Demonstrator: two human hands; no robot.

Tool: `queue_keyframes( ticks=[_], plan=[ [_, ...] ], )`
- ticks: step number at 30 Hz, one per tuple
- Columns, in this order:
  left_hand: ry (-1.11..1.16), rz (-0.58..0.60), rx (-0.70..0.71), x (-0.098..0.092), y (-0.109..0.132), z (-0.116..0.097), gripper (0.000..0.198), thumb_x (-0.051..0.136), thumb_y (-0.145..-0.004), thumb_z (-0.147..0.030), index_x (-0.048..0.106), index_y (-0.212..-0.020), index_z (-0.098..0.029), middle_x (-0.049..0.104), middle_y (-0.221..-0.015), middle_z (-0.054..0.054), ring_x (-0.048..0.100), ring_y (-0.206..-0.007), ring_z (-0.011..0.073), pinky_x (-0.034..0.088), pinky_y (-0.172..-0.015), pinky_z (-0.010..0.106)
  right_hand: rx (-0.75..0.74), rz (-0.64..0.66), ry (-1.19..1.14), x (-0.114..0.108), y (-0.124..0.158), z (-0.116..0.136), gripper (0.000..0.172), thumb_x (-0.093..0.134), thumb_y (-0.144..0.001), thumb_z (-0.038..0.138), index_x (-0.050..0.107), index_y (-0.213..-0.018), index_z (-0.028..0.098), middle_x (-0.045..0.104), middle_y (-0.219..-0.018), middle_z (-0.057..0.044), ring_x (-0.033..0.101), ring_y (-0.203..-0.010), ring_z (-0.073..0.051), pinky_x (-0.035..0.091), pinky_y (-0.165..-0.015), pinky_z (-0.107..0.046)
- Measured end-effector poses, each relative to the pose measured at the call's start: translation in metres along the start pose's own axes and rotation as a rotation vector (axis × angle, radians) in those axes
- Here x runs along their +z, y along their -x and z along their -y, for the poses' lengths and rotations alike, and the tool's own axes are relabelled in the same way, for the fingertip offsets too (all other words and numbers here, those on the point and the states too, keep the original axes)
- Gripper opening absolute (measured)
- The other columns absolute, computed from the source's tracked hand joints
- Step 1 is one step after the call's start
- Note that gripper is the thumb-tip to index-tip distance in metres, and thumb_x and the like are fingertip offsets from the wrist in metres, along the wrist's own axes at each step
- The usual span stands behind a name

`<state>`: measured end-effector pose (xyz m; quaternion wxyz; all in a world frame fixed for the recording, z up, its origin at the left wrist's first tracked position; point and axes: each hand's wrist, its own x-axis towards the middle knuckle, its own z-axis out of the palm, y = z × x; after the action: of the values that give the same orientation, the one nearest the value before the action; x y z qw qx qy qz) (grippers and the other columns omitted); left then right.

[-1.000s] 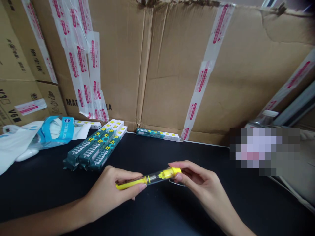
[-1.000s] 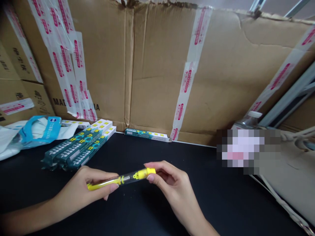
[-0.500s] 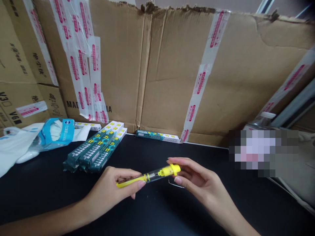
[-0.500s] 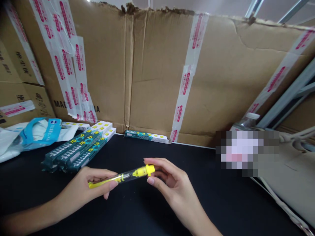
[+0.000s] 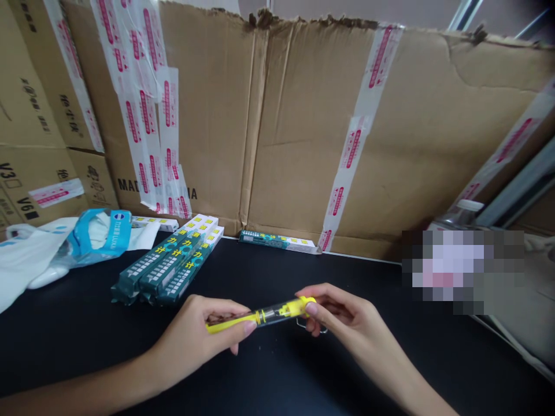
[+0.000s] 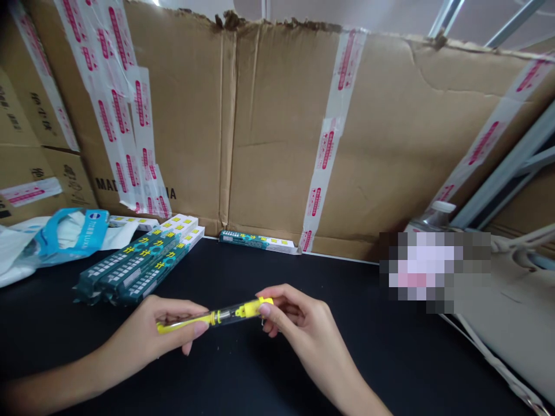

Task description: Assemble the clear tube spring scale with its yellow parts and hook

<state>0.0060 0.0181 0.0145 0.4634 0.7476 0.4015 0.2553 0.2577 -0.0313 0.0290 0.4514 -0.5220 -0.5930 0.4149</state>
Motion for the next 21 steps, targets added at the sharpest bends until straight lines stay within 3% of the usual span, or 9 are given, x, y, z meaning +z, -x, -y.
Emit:
queue_keyframes(
  ticks=[11,16,21],
  plan=[
    [0.021,-0.021,0.021,0.0008,0.0004,0.0000,0.031,0.063,-0.087,-0.042,0.078,-0.090,-0.014,0.064,-0.059,0.000,0.054,-0.055,0.0134,0.039,-0.056,0.023,0.007,0.054,-0.107,0.0008,-0.0013,0.0021,0.036,0.071,-0.084,0.048,0.070,-0.107,0.020,0.065,-0.073,0.001,0.061,-0.068,-0.013,0.053,-0.066,-0.025],
    [0.048,-0.029,0.035,0.0010,0.0003,0.0012,0.030,0.064,-0.087,-0.042,0.077,-0.092,-0.015,0.065,-0.064,0.000,0.057,-0.058,0.0143,0.042,-0.058,0.023,0.017,0.084,-0.113,0.0008,-0.0012,0.0027,0.035,0.075,-0.082,0.043,0.070,-0.110,0.022,0.068,-0.088,-0.002,0.062,-0.077,-0.015,0.054,-0.072,-0.027],
    [0.015,-0.026,0.053,-0.0011,-0.0004,0.0019,0.033,0.061,-0.090,-0.046,0.077,-0.093,-0.017,0.065,-0.063,-0.001,0.056,-0.061,0.0149,0.041,-0.061,0.024,-0.006,0.040,-0.077,-0.0048,-0.0024,0.0022,0.031,0.072,-0.084,0.044,0.072,-0.104,0.021,0.067,-0.078,-0.001,0.062,-0.071,-0.015,0.052,-0.069,-0.027]
  ],
)
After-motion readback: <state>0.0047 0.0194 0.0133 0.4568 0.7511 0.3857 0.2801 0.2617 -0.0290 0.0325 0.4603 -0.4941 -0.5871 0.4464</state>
